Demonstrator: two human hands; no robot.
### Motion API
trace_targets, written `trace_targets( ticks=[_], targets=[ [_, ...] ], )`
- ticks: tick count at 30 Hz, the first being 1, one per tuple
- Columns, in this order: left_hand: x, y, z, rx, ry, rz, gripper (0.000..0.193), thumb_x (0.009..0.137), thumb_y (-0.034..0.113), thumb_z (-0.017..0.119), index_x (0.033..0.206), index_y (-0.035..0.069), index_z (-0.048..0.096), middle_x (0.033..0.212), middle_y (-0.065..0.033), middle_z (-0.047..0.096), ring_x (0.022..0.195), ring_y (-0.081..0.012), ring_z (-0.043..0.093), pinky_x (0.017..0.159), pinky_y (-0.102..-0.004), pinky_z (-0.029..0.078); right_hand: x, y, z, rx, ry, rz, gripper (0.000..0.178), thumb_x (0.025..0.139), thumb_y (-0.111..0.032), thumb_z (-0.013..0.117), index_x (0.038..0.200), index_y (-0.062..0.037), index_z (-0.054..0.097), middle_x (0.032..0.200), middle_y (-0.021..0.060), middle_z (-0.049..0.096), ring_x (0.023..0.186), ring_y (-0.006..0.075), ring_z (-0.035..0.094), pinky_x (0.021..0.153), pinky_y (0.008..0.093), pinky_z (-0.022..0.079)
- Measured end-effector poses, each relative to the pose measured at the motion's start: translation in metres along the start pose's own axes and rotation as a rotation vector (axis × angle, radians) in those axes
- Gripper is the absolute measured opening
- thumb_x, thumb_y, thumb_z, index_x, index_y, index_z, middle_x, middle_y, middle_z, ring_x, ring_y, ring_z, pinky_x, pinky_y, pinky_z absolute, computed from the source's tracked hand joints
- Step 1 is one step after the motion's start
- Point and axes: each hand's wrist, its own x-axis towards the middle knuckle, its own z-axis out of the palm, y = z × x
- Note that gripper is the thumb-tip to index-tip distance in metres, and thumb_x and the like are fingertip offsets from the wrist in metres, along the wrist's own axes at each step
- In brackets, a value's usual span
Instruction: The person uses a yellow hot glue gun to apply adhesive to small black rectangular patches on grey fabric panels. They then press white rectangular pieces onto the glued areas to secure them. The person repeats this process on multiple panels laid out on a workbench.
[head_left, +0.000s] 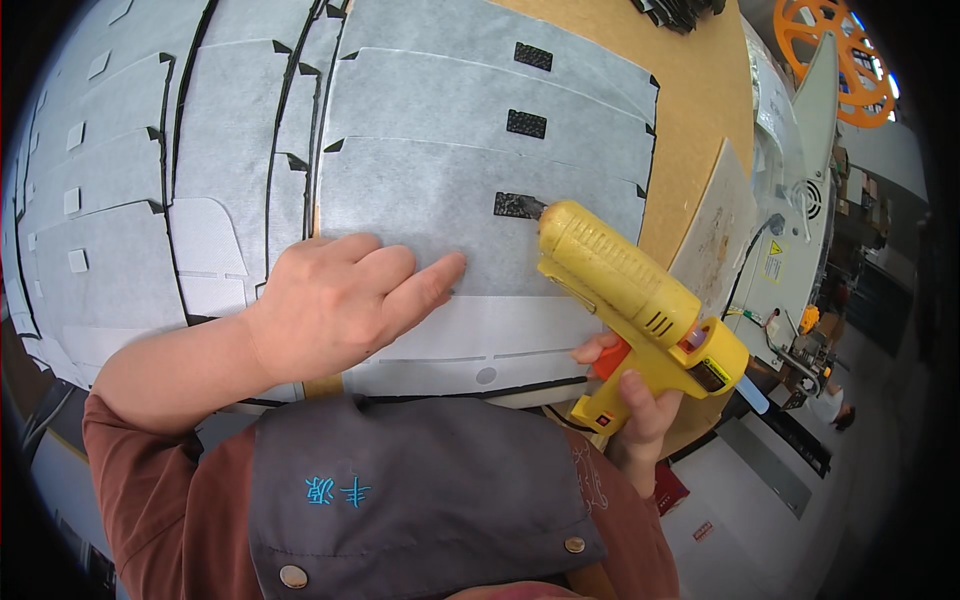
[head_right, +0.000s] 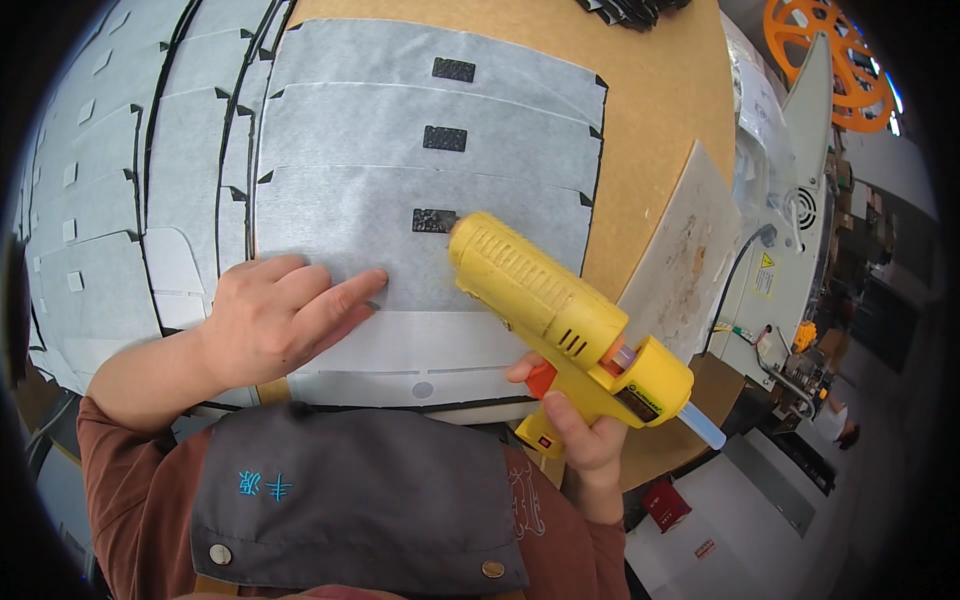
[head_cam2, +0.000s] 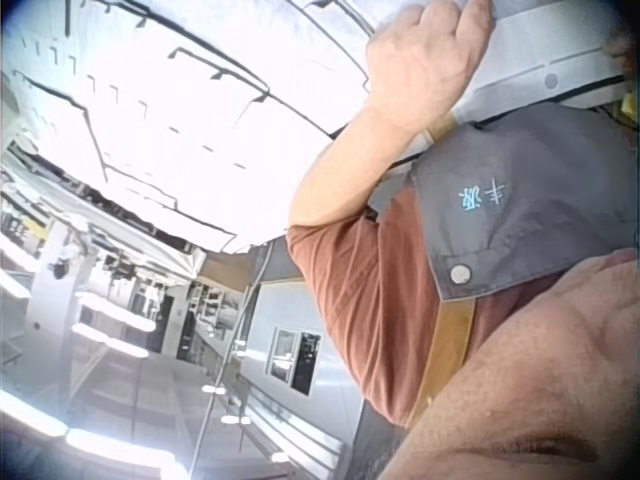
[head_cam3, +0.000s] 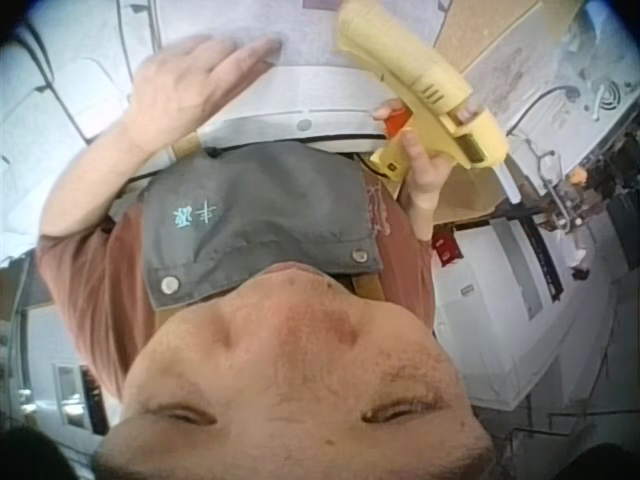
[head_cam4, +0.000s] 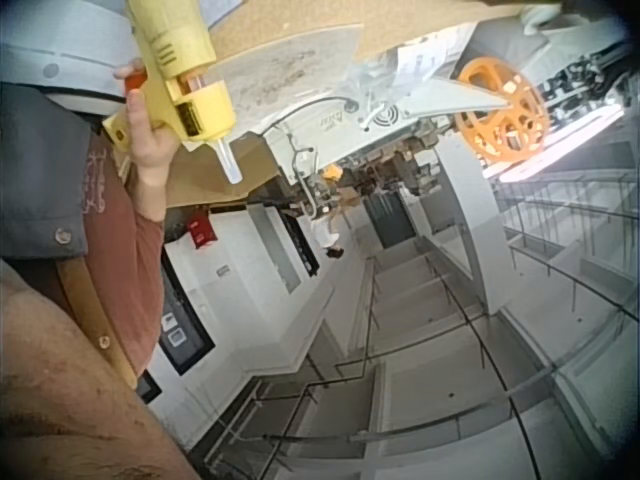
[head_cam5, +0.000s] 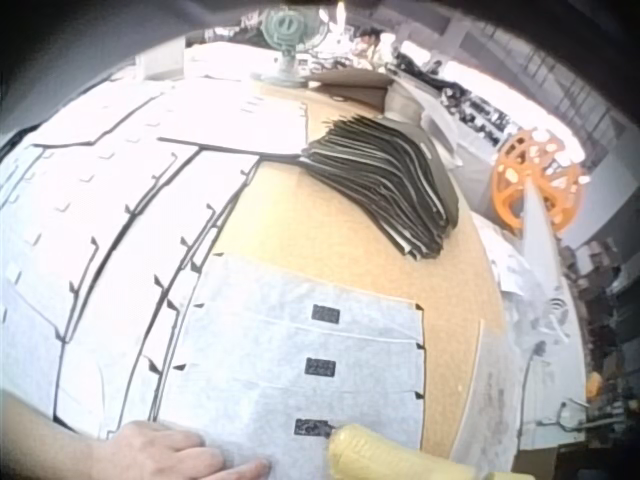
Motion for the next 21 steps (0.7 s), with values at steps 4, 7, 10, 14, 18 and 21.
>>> trace_targets(
  ticks=[4, 7, 10, 14, 18, 21],
  targets=[
    [0.000, 0.000, 0.000, 0.000, -0.008, 0.002, 0.044, 0.074, 0.017, 0.078, 0.117, 0.013, 0.068, 0.063, 0.0031, 0.038, 0.052, -0.0112, 0.043, 0.043, -0.0274, 0.036, -0.001, 0.001, -0.001, 0.010, -0.031, -0.013, 0.054, 0.088, -0.009, 0.060, 0.136, 0.0066, 0.041, 0.109, 0.0210, 0.062, 0.101, 0.0277, 0.063, 0.092, 0.0393, 0.048],
    [0.001, 0.000, 0.000, 0.007, -0.006, 0.002, 0.045, 0.074, 0.017, 0.078, 0.117, 0.013, 0.067, 0.063, 0.0030, 0.038, 0.052, -0.0113, 0.043, 0.043, -0.0274, 0.036, 0.000, -0.002, 0.004, -0.013, -0.058, -0.007, 0.054, 0.087, -0.008, 0.060, 0.136, 0.0065, 0.040, 0.111, 0.0213, 0.061, 0.102, 0.0280, 0.063, 0.092, 0.0398, 0.049],
    [0.000, -0.001, 0.000, 0.003, 0.002, 0.004, 0.045, 0.074, 0.017, 0.078, 0.117, 0.013, 0.067, 0.063, 0.0030, 0.038, 0.052, -0.0113, 0.042, 0.043, -0.0273, 0.036, -0.001, 0.001, 0.003, -0.012, -0.068, -0.005, 0.055, 0.087, -0.007, 0.061, 0.136, 0.0062, 0.039, 0.114, 0.0219, 0.060, 0.102, 0.0285, 0.063, 0.092, 0.0407, 0.049],
    [0.000, -0.001, 0.000, 0.004, -0.002, 0.008, 0.045, 0.074, 0.017, 0.078, 0.118, 0.013, 0.067, 0.063, 0.0030, 0.037, 0.052, -0.0113, 0.042, 0.042, -0.0273, 0.035, -0.009, 0.005, -0.003, 0.016, -0.018, 0.001, 0.056, 0.087, -0.007, 0.061, 0.137, 0.0056, 0.038, 0.116, 0.0227, 0.059, 0.102, 0.0293, 0.063, 0.092, 0.0417, 0.050],
    [0.000, -0.001, 0.000, -0.003, -0.003, 0.007, 0.045, 0.074, 0.017, 0.078, 0.117, 0.013, 0.067, 0.063, 0.0029, 0.037, 0.052, -0.0113, 0.042, 0.042, -0.0274, 0.035, -0.010, 0.007, -0.007, 0.011, 0.007, -0.024, 0.057, 0.087, -0.007, 0.061, 0.137, 0.0057, 0.038, 0.115, 0.0232, 0.059, 0.101, 0.0295, 0.063, 0.091, 0.0419, 0.050],
    [0.000, -0.001, 0.001, -0.004, -0.002, 0.007, 0.044, 0.074, 0.017, 0.078, 0.117, 0.012, 0.067, 0.063, 0.0029, 0.038, 0.052, -0.0114, 0.042, 0.042, -0.0275, 0.035, -0.011, 0.008, -0.007, 0.022, 0.017, -0.038, 0.057, 0.087, -0.008, 0.062, 0.137, 0.0049, 0.038, 0.116, 0.0234, 0.059, 0.100, 0.0296, 0.063, 0.091, 0.0418, 0.050]
  ],
)
